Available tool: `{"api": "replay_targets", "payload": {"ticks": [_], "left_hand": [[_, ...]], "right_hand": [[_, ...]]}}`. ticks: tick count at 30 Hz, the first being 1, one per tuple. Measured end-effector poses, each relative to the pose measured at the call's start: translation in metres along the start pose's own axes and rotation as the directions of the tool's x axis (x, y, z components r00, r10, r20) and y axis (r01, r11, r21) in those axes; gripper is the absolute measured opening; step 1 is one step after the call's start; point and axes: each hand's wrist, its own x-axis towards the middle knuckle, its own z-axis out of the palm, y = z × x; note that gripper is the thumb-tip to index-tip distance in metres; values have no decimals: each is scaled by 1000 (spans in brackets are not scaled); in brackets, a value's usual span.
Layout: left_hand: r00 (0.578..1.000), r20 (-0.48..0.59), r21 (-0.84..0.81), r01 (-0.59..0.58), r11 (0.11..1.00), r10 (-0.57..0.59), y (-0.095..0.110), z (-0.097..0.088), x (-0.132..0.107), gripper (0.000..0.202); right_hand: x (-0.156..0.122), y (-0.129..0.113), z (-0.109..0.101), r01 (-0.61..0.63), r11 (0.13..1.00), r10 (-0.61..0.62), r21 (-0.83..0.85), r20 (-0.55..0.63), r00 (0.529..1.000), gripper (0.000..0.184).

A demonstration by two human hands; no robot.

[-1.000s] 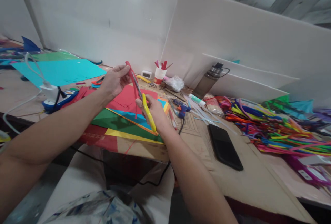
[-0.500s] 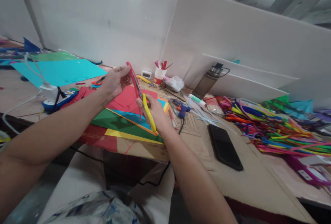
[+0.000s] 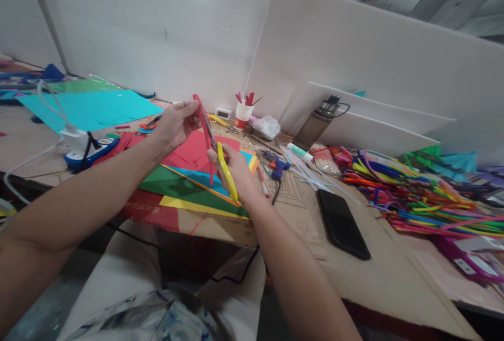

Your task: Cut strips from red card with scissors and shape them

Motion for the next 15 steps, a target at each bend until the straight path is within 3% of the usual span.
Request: {"api": "replay_targets", "payload": {"ticks": [15], "left_hand": [[999,18,-67,-41,997,43,-2,-5,5,17]], "right_hand": [[1,5,0,-2,1000,2,5,6,1000,48]]}}
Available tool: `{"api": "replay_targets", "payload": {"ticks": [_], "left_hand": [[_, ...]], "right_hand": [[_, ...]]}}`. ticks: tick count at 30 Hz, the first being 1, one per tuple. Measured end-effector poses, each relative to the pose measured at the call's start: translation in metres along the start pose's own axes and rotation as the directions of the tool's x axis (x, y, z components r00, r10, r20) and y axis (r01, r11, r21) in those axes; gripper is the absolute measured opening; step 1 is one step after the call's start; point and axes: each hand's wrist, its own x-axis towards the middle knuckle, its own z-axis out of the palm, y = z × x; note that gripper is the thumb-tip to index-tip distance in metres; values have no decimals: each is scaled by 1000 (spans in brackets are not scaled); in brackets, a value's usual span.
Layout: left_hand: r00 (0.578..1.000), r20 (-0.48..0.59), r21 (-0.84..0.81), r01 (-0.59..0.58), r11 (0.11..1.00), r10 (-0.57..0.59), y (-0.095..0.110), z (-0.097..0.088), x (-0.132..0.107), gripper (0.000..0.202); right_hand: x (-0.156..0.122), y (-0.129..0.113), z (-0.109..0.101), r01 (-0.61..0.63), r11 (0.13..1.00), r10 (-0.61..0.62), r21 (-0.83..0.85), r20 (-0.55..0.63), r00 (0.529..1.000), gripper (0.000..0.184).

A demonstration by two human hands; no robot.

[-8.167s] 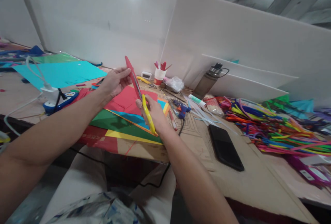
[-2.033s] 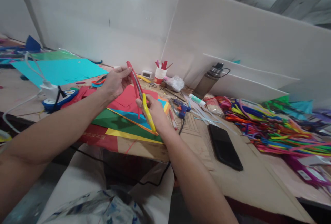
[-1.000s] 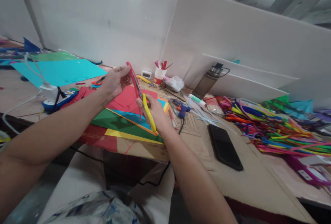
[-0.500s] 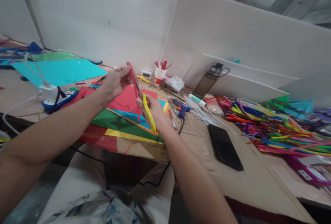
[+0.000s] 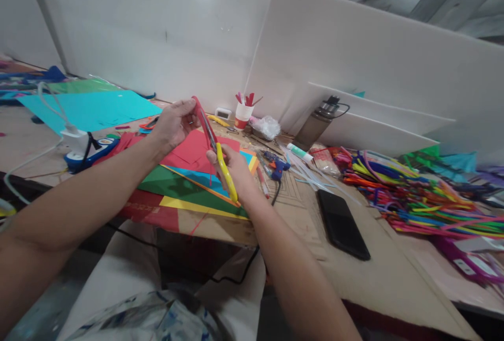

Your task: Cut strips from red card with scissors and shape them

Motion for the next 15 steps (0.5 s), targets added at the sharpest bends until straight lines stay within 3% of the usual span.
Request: {"api": "replay_targets", "payload": {"ticks": [15], "left_hand": [[998,-6,21,63,998,-63,1,4,-3,18]], "right_hand": [[-3,-3,0,12,1000,-12,-18,0,1000,46]]}}
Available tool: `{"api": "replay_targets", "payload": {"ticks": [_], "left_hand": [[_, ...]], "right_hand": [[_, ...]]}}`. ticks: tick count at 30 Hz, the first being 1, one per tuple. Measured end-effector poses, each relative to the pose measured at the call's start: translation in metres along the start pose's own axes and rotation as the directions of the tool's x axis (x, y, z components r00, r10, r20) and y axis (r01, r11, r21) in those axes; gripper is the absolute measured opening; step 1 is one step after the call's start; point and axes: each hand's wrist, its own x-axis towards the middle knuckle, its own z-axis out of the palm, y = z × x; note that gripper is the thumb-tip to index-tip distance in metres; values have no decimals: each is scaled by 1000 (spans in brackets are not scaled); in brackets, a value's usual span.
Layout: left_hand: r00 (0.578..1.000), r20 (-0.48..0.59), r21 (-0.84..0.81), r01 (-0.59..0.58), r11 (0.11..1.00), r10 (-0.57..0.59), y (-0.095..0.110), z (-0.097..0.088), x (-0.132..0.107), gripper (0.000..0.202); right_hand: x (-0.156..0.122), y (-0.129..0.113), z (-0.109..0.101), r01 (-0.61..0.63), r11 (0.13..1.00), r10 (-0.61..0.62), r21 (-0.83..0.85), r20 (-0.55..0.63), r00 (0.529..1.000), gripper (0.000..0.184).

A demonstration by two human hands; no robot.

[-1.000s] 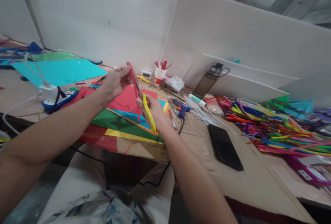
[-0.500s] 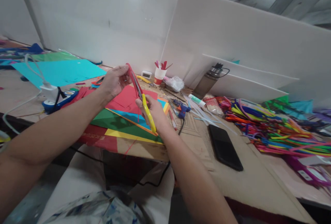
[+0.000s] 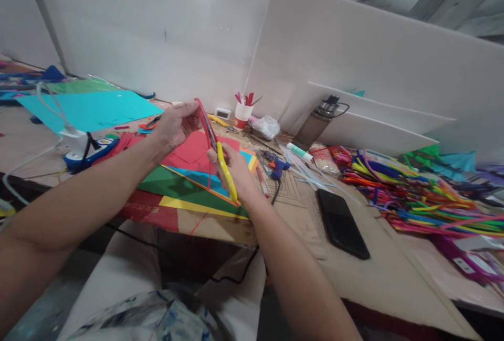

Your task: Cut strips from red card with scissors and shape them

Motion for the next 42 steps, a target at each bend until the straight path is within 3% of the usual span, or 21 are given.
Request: {"api": "replay_targets", "payload": {"ticks": [8,15,42], "left_hand": [[999,29,-34,-20,999,21,-2,-2,3,18],[1000,-10,-17,0,1000,-1,0,0,1,20],[999,43,-1,9,1000,-8,-1,0,1,17]], "right_hand": [[0,-1,1,-24,999,24,27,-7,1000,46],[1,1,1,-38,998,39,59,-7,999,46],[1,0,0,2,1000,-2,9,-6,1000,47]]}}
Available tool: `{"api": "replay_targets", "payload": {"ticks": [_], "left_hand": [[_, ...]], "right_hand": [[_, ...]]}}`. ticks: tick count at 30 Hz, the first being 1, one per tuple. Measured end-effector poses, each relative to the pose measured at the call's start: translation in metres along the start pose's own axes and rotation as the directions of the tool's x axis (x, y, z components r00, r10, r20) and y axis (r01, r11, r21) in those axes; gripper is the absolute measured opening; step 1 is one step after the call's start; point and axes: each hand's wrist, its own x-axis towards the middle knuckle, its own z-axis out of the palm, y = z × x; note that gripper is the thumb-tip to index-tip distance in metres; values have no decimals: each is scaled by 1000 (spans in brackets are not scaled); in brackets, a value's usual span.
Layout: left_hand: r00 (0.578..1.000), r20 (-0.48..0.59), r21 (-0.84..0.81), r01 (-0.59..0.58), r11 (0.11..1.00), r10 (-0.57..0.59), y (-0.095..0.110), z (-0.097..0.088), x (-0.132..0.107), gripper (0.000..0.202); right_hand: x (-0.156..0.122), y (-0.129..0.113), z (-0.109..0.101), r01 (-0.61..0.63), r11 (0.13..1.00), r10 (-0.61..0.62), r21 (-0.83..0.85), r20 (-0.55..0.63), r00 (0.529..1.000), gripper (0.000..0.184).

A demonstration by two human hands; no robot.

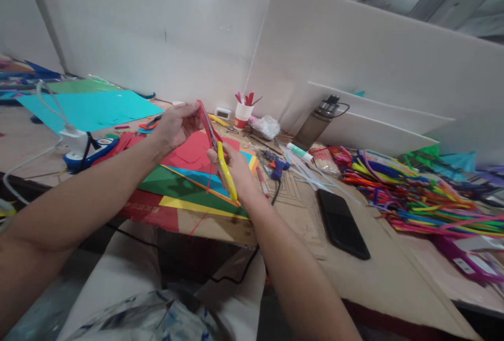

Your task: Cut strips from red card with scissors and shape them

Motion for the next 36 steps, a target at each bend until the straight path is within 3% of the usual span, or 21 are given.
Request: {"api": "replay_targets", "payload": {"ticks": [36], "left_hand": [[1000,17,25,-12,1000,12,2,5,-5,23]], "right_hand": [[2,1,-1,12,1000,-12,1,-12,1000,45]]}}
